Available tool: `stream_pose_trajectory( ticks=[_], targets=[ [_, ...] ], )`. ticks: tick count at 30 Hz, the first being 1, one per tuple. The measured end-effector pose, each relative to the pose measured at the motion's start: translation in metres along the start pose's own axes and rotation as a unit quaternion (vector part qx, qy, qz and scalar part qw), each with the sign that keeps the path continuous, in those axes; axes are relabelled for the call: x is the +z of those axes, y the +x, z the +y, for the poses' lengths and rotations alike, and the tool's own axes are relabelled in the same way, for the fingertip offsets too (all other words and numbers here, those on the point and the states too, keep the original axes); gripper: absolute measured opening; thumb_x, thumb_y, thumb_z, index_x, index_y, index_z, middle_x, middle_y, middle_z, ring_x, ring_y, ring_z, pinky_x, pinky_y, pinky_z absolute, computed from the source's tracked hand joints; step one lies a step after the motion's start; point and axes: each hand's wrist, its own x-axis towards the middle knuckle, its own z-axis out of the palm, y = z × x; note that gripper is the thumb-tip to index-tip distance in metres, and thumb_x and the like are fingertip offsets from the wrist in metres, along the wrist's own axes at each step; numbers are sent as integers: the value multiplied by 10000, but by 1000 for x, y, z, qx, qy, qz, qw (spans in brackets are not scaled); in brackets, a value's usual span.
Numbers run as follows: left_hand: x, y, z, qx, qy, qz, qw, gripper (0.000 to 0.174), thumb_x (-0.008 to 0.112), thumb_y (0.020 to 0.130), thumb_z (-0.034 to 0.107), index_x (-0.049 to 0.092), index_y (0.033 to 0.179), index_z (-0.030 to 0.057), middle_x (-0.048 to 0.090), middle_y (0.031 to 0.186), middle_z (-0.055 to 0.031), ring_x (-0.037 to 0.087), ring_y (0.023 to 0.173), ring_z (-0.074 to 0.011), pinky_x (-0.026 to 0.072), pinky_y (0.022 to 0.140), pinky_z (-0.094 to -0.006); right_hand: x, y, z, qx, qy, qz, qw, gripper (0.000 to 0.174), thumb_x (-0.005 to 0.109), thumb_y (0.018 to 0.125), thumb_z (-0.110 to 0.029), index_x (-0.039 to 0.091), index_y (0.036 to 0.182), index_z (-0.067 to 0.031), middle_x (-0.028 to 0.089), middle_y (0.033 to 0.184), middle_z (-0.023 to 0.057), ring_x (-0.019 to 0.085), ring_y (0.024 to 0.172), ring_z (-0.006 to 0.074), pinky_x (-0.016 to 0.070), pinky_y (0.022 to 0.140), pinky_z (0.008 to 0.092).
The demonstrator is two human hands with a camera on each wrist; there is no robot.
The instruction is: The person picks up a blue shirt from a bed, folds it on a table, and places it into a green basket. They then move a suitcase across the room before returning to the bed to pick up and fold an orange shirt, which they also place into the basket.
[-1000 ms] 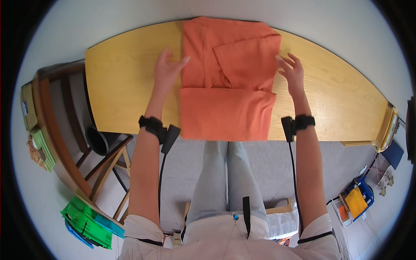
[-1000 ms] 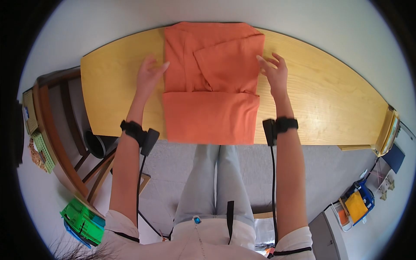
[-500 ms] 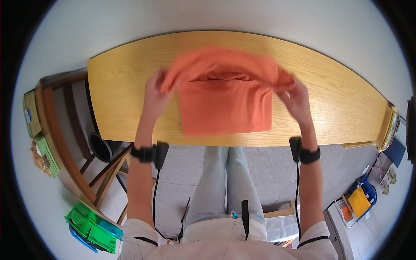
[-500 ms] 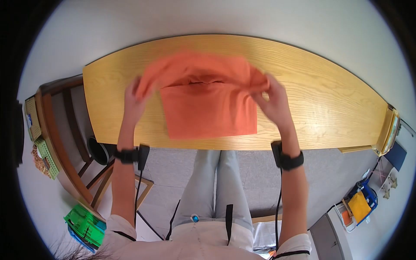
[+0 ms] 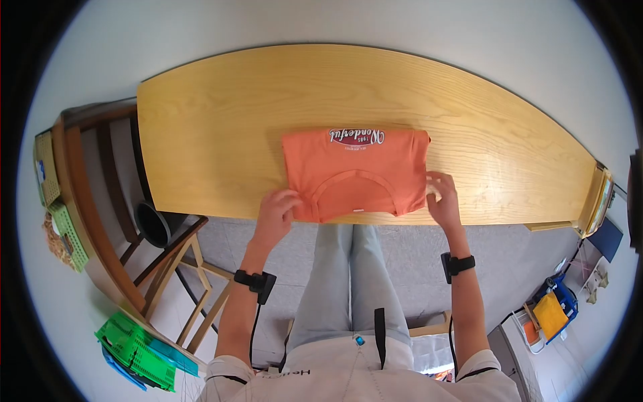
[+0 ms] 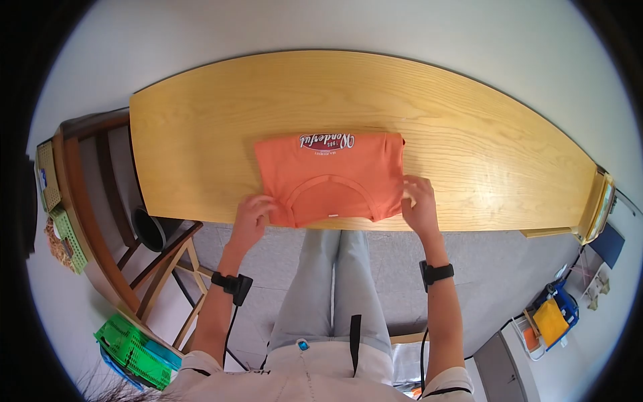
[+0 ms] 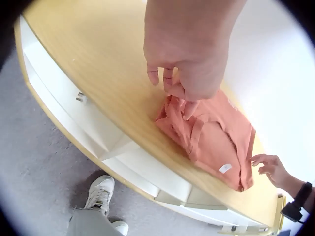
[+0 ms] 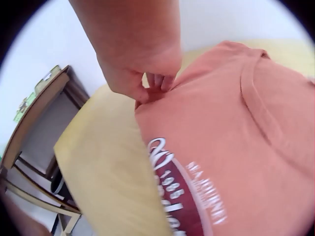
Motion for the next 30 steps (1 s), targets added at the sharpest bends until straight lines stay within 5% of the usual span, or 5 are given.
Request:
stream_pose_trajectory(
  ticks=[2, 4, 17, 23, 30],
  targets=[
    [-4, 12, 2, -7, 8, 39, 999, 206, 549, 638, -36, 562, 830, 34, 504, 948, -98, 482, 839, -244, 408, 725, -316, 1, 17, -5, 43, 77, 75, 993, 190, 565, 635, -1, 579, 821, -34, 539, 928, 97, 517, 819, 272, 417, 713, 350],
    [-8, 37, 10, -244, -173, 205, 932, 157, 601, 685, 58, 550, 826, 9, 514, 897, -114, 513, 712, -182, 425, 625, -270, 5, 47, -27, 216, 157, 178, 947, 211, 582, 682, -66, 570, 883, -5, 552, 867, 125, 549, 714, 262, 447, 630, 328],
    [19, 57, -12, -229, -55, 64, 970, 137, 603, 671, 124, 532, 623, 17, 522, 548, -121, 516, 513, -216, 404, 485, -311, 23, 131, -4, 151, 5, 136, 979, 120, 525, 744, -127, 618, 733, -52, 564, 726, 156, 551, 672, 289, 437, 605, 348],
    [87, -34, 52, -151, -155, -228, 949, 198, 578, 705, 185, 579, 809, 17, 569, 657, -119, 550, 565, -189, 438, 527, -311, 85, 151, -64, -106, -100, -19, 989, 102, 532, 668, -86, 586, 746, -49, 562, 809, 110, 501, 866, 267, 399, 761, 356],
    [45, -51, 39, -395, -298, -140, 858, 240, 608, 719, 162, 555, 903, 16, 577, 703, -110, 573, 617, -202, 451, 537, -295, 130, 36, -135, -273, 57, -102, 955, 460, 481, 616, 18, 487, 1073, -29, 447, 1142, 151, 375, 1117, 294, 302, 945, 378]
  ],
)
